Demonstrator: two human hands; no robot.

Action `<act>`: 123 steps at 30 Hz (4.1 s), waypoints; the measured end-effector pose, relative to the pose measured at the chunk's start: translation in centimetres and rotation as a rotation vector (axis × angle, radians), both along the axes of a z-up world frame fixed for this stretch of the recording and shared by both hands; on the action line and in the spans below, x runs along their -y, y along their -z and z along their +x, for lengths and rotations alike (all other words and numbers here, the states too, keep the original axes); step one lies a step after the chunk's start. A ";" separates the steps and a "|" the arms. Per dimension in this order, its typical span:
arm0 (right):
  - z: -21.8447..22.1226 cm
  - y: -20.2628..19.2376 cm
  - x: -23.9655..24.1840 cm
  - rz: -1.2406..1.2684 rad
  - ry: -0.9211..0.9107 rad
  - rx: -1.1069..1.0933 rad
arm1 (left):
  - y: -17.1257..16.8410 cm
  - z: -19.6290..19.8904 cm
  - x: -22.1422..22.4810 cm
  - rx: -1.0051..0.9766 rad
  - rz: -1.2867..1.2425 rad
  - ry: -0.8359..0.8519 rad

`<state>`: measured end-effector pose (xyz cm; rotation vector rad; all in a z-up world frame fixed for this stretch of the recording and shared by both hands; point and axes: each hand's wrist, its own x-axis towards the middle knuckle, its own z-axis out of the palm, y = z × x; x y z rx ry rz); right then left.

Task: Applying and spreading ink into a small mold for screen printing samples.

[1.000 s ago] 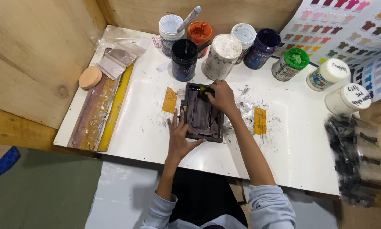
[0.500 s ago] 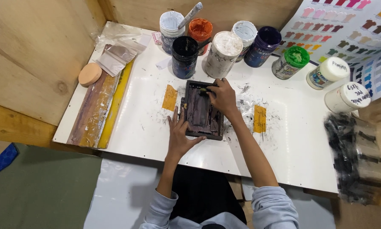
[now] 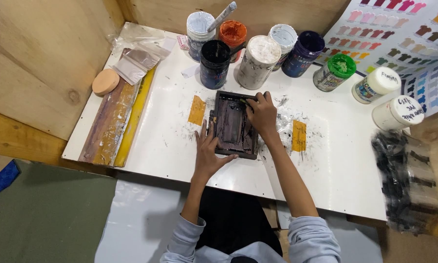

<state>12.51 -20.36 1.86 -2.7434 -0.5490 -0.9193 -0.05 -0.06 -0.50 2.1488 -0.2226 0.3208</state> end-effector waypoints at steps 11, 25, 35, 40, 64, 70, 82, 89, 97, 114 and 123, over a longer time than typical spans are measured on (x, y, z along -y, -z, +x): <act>0.7 4.7 -1.2 0.020 0.178 -0.132 | 0.3 0.3 0.1 0.001 -0.009 -0.008; 1.1 7.5 -2.7 0.124 0.103 -0.067 | 0.7 0.4 0.1 -0.031 -0.013 -0.019; -1.7 4.5 -0.9 -0.100 -0.050 -0.167 | 0.3 0.3 0.0 -0.021 -0.016 -0.013; -2.7 4.7 -1.0 -0.148 -0.068 -0.173 | 0.0 0.1 0.0 -0.057 -0.002 -0.018; 1.7 6.1 -1.7 -0.018 -0.026 -0.057 | 0.7 0.1 0.0 -0.025 -0.011 -0.006; 1.0 6.8 -2.2 -0.103 -0.027 -0.086 | 0.8 0.1 0.0 -0.025 -0.002 -0.006; 0.7 8.6 -2.3 -0.123 -0.021 -0.118 | 1.1 0.2 0.1 0.025 -0.001 -0.006; -0.7 8.3 -2.3 -0.135 -0.017 -0.142 | 0.0 -0.1 0.2 -0.002 0.018 -0.009; -3.1 7.2 -2.8 -0.150 -0.031 -0.166 | -0.4 -0.2 0.2 -0.014 0.038 -0.018; -6.0 6.3 -2.6 -0.170 -0.056 -0.236 | -0.2 -0.3 0.1 0.020 0.001 -0.023; -8.3 4.9 -3.0 -0.156 -0.065 -0.287 | 0.3 -0.4 0.5 0.024 0.028 -0.027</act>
